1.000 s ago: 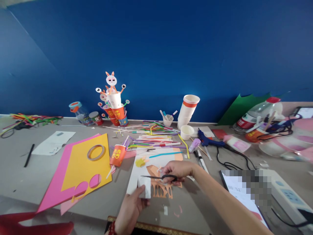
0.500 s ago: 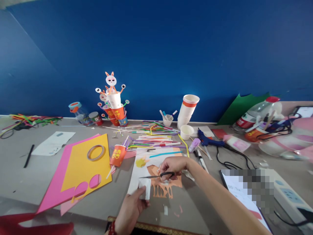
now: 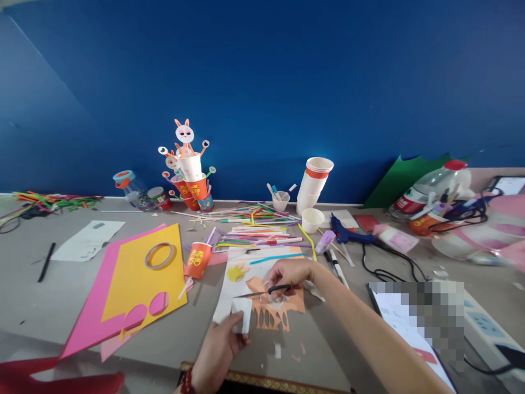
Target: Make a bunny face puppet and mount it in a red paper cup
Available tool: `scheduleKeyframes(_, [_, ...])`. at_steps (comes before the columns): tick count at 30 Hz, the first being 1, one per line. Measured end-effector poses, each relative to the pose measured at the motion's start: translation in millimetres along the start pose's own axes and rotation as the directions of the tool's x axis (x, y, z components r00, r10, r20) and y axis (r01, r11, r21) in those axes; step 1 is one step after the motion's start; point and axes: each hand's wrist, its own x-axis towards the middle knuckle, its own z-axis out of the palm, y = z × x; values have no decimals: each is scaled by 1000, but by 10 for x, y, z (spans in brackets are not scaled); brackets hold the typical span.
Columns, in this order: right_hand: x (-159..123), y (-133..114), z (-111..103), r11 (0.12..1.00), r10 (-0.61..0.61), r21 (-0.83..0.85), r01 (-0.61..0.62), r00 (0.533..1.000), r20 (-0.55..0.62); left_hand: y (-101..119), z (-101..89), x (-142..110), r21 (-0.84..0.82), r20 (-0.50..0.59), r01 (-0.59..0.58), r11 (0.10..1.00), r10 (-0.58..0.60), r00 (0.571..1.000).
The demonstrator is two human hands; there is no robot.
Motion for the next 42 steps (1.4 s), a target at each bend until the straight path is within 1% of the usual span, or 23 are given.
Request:
scheduleKeyframes(4, [-1, -5, 42, 999, 5, -36, -5, 1000, -7, 9, 15, -39, 47, 11, 16, 999, -16, 1000])
scheduleKeyframes(5, [-6, -18, 61, 998, 10, -55, -11, 1000, -8, 6, 15, -66, 60, 27, 29, 998, -30, 999])
scheduleKeyframes(7, [-28, -54, 112, 995, 24, -100, -25, 1000, -10, -1, 6, -148, 110, 109, 91, 990, -103, 989])
scheduleKeyframes(8, [-48, -73, 143, 992, 32, -121, -33, 999, -11, -1, -5, -201, 150, 169, 140, 979, -165, 972])
scheduleKeyframes(10, [-112, -93, 213, 983, 55, -173, -58, 998, -20, 19, -32, -316, 252, 303, 222, 942, -294, 906])
scheduleKeyframes(11, [-159, -89, 249, 977, 67, -200, -72, 997, -29, 47, -44, -370, 299, 342, 229, 926, -329, 880])
scheduleKeyframes(12, [-215, -73, 287, 970, 77, -226, -85, 996, -43, 91, -49, -415, 343, 366, 210, 916, -336, 868])
scheduleKeyframes(14, [-344, -10, 370, 972, 64, -221, -79, 995, -72, 226, -23, -457, 418, 402, 89, 904, -272, 874])
scheduleKeyframes(16, [-466, 75, 470, 992, -5, -122, -8, 995, -101, 402, 64, -419, 457, 446, -82, 886, -148, 883])
scheduleKeyframes(17, [-509, 116, 529, 997, -56, -65, 48, 991, -124, 490, 129, -369, 455, 443, -166, 875, -60, 895])
scheduleKeyframes(19, [-534, 175, 658, 980, -174, 48, 195, 944, -280, 629, 287, -217, 468, 446, -290, 835, 61, 893])
scheduleKeyframes(20, [-513, 189, 721, 953, -210, 114, 281, 882, -421, 671, 372, -126, 457, 439, -325, 828, 108, 892])
scheduleKeyframes(21, [-472, 194, 776, 912, -209, 180, 369, 794, -571, 692, 456, -32, 443, 435, -327, 834, 119, 893])
scheduleKeyframes(22, [-416, 192, 819, 868, -207, 224, 443, 733, -648, 692, 535, 59, 433, 428, -320, 843, 120, 896])
scheduleKeyframes(24, [-284, 180, 863, 786, -204, 256, 563, 627, -752, 650, 669, 213, 408, 416, -341, 847, 160, 895])
scheduleKeyframes(27, [-117, 184, 849, 681, -192, 207, 702, 444, -875, 549, 783, 355, 369, 426, -361, 856, 189, 885])
scheduleKeyframes(29, [-48, 216, 830, 632, -187, 170, 756, 362, -913, 489, 798, 407, 345, 433, -337, 876, 170, 885])
scheduleKeyframes(32, [7, 278, 833, 611, -172, 143, 779, 307, -936, 407, 753, 463, 315, 433, -298, 901, 143, 890])
scheduleKeyframes(35, [28, 303, 865, 624, -165, 120, 772, 280, -946, 334, 688, 489, 309, 401, -252, 917, 115, 909])
scheduleKeyframes(38, [27, 280, 899, 655, -160, 115, 747, 285, -945, 301, 658, 479, 336, 390, -203, 920, 60, 919])
scheduleKeyframes(40, [23, 264, 921, 683, -150, 106, 723, 280, -948, 310, 655, 468, 322, 399, -211, 923, 69, 914])
scheduleKeyframes(41, [20, 262, 934, 698, -146, 116, 707, 299, -943, 321, 654, 465, 300, 403, -233, 925, 98, 910])
scheduleKeyframes(42, [16, 265, 949, 712, -142, 136, 689, 331, -933, 335, 651, 465, 273, 403, -263, 925, 138, 905])
